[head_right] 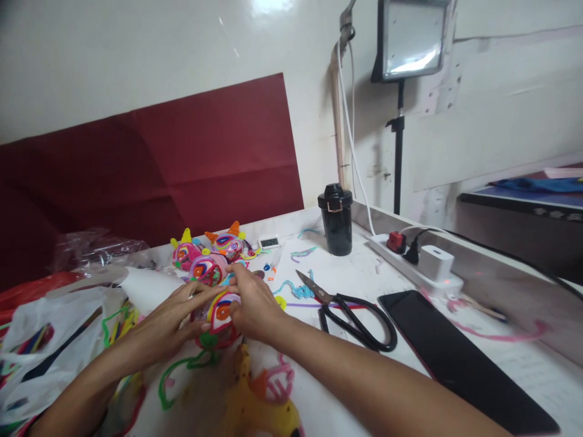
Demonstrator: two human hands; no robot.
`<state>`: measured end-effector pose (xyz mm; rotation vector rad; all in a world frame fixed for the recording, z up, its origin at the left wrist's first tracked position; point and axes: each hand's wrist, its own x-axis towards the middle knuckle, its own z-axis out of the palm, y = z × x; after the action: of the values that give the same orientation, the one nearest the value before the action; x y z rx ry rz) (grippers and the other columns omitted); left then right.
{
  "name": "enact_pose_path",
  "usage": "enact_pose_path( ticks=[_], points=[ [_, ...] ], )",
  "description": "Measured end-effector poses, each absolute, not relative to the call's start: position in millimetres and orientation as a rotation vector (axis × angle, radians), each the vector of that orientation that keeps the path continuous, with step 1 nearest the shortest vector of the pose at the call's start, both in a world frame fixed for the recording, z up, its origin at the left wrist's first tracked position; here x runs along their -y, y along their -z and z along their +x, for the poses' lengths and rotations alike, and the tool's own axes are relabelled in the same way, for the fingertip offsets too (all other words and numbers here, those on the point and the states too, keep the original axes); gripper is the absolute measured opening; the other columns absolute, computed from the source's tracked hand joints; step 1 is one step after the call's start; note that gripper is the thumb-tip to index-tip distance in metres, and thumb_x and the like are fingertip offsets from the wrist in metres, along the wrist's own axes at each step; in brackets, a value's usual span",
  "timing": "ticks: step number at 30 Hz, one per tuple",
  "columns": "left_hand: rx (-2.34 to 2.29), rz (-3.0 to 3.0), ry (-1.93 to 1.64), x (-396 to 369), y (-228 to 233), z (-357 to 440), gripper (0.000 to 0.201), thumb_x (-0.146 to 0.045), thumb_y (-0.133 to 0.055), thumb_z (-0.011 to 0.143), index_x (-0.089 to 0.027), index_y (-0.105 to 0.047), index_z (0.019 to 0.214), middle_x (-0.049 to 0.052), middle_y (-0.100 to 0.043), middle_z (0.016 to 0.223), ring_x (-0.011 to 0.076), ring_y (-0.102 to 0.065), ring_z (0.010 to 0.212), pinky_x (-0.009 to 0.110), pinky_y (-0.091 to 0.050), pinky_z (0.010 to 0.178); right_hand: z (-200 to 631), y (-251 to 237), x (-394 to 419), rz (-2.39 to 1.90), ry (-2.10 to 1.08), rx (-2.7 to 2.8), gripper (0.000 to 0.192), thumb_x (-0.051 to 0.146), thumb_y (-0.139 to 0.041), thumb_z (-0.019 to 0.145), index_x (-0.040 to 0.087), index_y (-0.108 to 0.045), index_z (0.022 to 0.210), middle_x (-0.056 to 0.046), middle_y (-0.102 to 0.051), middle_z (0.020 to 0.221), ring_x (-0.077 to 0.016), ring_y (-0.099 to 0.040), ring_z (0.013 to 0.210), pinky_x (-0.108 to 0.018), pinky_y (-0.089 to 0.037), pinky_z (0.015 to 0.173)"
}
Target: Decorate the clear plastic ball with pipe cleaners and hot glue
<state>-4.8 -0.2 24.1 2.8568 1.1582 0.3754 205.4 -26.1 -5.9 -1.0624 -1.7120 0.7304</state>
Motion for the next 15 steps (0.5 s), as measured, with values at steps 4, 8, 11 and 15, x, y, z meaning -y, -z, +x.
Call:
enact_pose_path(
  ticks=[4, 8, 11, 15],
  points=[
    [-1.145, 2.83, -0.381, -1.4, -24.5, -8.1, 0.048, -0.03, -0.057, 0.092, -0.035, -0.052, 0.14, 0.007, -0.06, 0.119, 0.0246, -0.058, 0.109, 0.038, -0.05, 0.095, 204.7, 9.3, 24.4, -1.031, -0.709, 1.733, 0.063, -0.005, -0.054, 0.072, 0.021, -0.046, 0.128, -0.009, -0.065, 0.116, -0.0219, -0.067, 0.11, -0.039, -0.051, 0.097],
    [-1.091, 2.811, -0.402, -2.0, -25.7, -8.6, 0.051, -0.028, -0.057, 0.092, -0.035, -0.05, 0.142, 0.006, -0.06, 0.121, 0.0236, -0.057, 0.111, 0.037, -0.049, 0.096, 205.9, 8.0, 23.6, -1.019, -0.648, 1.74, 0.06, -0.005, -0.055, 0.072, 0.018, -0.049, 0.128, -0.01, -0.067, 0.112, -0.0215, -0.067, 0.108, -0.037, -0.051, 0.096],
    [-1.102, 2.798, -0.39, -1.7, -27.4, -7.7, 0.048, -0.028, -0.056, 0.092, -0.034, -0.052, 0.14, 0.006, -0.06, 0.121, 0.0237, -0.058, 0.11, 0.037, -0.049, 0.096, 208.5, 4.1, 24.1, -1.071, -0.523, 1.777, 0.048, -0.005, -0.055, 0.072, 0.017, -0.059, 0.114, -0.009, -0.07, 0.109, -0.0224, -0.067, 0.104, -0.037, -0.051, 0.093],
    [-1.097, 2.818, -0.407, -1.5, -27.3, -8.3, 0.047, -0.027, -0.056, 0.092, -0.035, -0.053, 0.139, 0.006, -0.06, 0.122, 0.0231, -0.058, 0.111, 0.036, -0.049, 0.096, 212.4, 0.8, 24.6, -1.266, -0.42, 1.795, 0.029, 0.003, -0.057, 0.076, 0.017, -0.066, 0.101, -0.011, -0.07, 0.104, -0.0256, -0.065, 0.101, -0.04, -0.048, 0.092]
  ],
)
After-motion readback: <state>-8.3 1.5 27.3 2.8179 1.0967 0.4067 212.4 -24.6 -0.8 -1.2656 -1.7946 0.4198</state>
